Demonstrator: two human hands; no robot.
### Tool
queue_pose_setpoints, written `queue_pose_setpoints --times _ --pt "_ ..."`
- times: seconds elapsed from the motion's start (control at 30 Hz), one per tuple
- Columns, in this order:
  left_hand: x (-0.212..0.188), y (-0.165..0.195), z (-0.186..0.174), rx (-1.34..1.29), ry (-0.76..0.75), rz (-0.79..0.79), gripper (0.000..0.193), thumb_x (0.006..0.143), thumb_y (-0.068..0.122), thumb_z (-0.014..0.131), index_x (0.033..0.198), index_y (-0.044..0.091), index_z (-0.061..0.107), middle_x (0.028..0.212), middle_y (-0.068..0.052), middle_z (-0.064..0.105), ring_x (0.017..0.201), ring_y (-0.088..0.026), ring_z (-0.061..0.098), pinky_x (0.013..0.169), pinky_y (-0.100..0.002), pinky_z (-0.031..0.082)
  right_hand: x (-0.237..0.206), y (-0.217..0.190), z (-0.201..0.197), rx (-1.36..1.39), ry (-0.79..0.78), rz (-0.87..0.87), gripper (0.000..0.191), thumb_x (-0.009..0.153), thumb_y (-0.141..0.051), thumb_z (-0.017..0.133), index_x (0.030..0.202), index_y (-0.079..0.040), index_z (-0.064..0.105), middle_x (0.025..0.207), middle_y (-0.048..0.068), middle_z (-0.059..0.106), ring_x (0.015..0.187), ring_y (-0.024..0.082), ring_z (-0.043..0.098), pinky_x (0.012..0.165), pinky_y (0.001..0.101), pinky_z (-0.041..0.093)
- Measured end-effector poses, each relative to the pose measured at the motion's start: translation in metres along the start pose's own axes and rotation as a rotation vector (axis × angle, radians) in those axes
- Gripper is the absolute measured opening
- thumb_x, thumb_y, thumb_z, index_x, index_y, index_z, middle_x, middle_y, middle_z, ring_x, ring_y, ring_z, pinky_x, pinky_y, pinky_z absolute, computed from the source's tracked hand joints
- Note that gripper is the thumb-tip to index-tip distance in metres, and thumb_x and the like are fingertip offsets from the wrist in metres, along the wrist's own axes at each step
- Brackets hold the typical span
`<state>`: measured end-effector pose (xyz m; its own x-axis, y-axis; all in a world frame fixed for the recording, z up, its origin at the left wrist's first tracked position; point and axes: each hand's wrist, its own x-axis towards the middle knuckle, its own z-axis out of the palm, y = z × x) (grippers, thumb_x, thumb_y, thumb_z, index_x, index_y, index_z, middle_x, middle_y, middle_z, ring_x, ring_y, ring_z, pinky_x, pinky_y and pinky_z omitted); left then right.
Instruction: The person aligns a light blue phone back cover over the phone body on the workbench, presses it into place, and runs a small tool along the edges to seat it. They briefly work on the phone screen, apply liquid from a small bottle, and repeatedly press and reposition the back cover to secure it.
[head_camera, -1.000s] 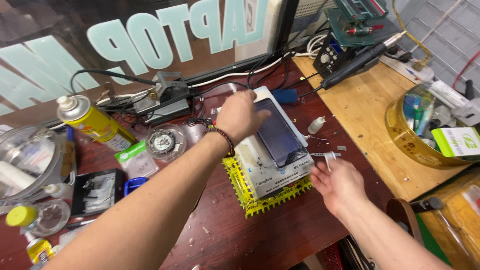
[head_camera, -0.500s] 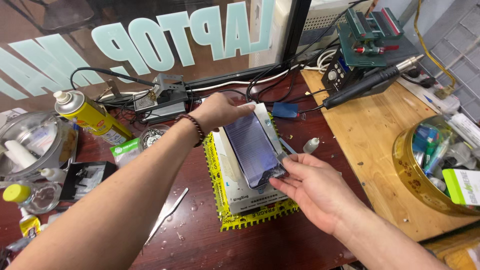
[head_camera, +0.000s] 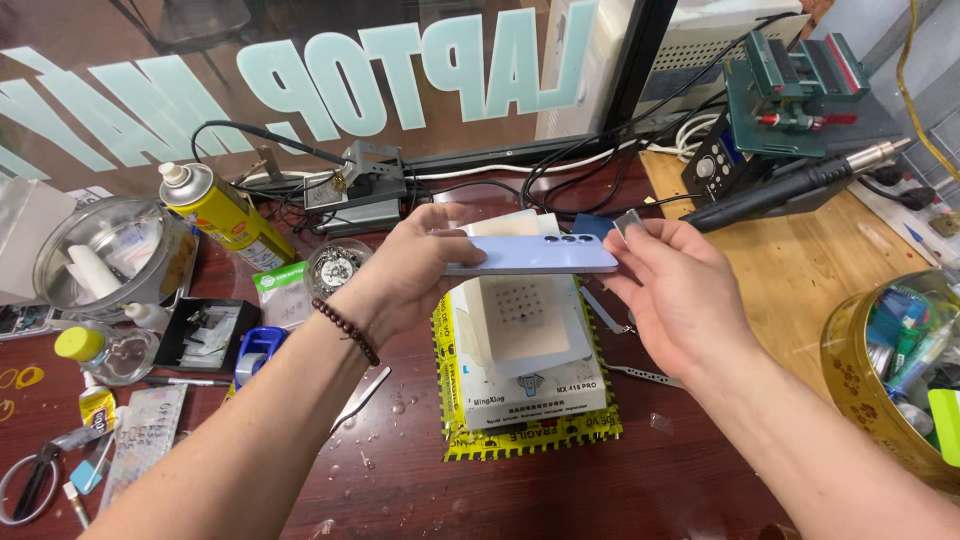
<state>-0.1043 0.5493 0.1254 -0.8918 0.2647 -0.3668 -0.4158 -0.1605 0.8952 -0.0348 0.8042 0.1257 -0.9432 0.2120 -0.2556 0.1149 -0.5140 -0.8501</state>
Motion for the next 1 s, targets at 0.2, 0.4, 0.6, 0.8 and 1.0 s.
queue_pose_setpoints --times 0.2,0.4,0.6,0.8,1.0 --pt "-0.009 -0.026 -0.002 0.330 0.162 0.128 0.097 0.067 -0.005 0.084 0.151 0.007 0.036 0.135 -0.018 0.058 0.116 -0.026 0.066 0.093 -0.033 0.058 0.011 0.046 -0.005 -0.447 -0.025 -0.188 0.013 0.101 -0.011 0.062 0.109 -0.002 0.058 0.102 0.005 0.066 0.094 0.012 0.062 0.086 0.0318 0.053" --pt "-0.018 -0.032 -0.003 0.676 0.216 0.097 0.089 0.066 0.012 0.091 0.141 0.002 0.044 0.124 -0.019 0.067 0.108 -0.023 0.071 0.089 -0.032 0.060 -0.009 0.053 -0.005 -0.888 -0.080 -0.423 0.015 0.098 -0.011 0.066 0.110 -0.003 0.064 0.101 0.001 0.072 0.093 0.006 0.067 0.083 0.0239 0.054" --pt "-0.007 -0.043 -0.019 0.370 0.261 -0.128 0.058 0.081 0.018 0.082 0.127 -0.003 0.054 0.115 -0.018 0.070 0.096 -0.024 0.073 0.083 -0.037 0.063 0.006 0.030 0.019 -1.146 -0.159 -0.564 0.013 0.090 -0.010 0.074 0.102 -0.004 0.075 0.093 0.006 0.072 0.078 0.012 0.068 0.070 0.0279 0.055" --pt "0.007 -0.059 -0.048 -0.051 0.130 -0.222 0.021 0.088 0.006 0.075 0.105 -0.003 0.068 0.099 -0.011 0.073 0.085 -0.021 0.071 0.078 -0.036 0.062 0.031 0.028 0.040 -1.268 -0.265 -0.553 0.017 0.088 -0.012 0.075 0.104 -0.008 0.077 0.093 0.007 0.076 0.076 0.016 0.071 0.070 0.0296 0.056" --pt "0.021 -0.062 -0.049 -0.040 0.119 -0.191 0.019 0.086 0.008 0.076 0.103 0.001 0.071 0.097 -0.009 0.074 0.081 -0.020 0.071 0.073 -0.035 0.061 0.046 0.039 0.047 -1.358 -0.385 -0.632 0.017 0.087 -0.014 0.076 0.104 -0.013 0.079 0.098 0.012 0.075 0.088 0.024 0.073 0.078 0.0345 0.057"
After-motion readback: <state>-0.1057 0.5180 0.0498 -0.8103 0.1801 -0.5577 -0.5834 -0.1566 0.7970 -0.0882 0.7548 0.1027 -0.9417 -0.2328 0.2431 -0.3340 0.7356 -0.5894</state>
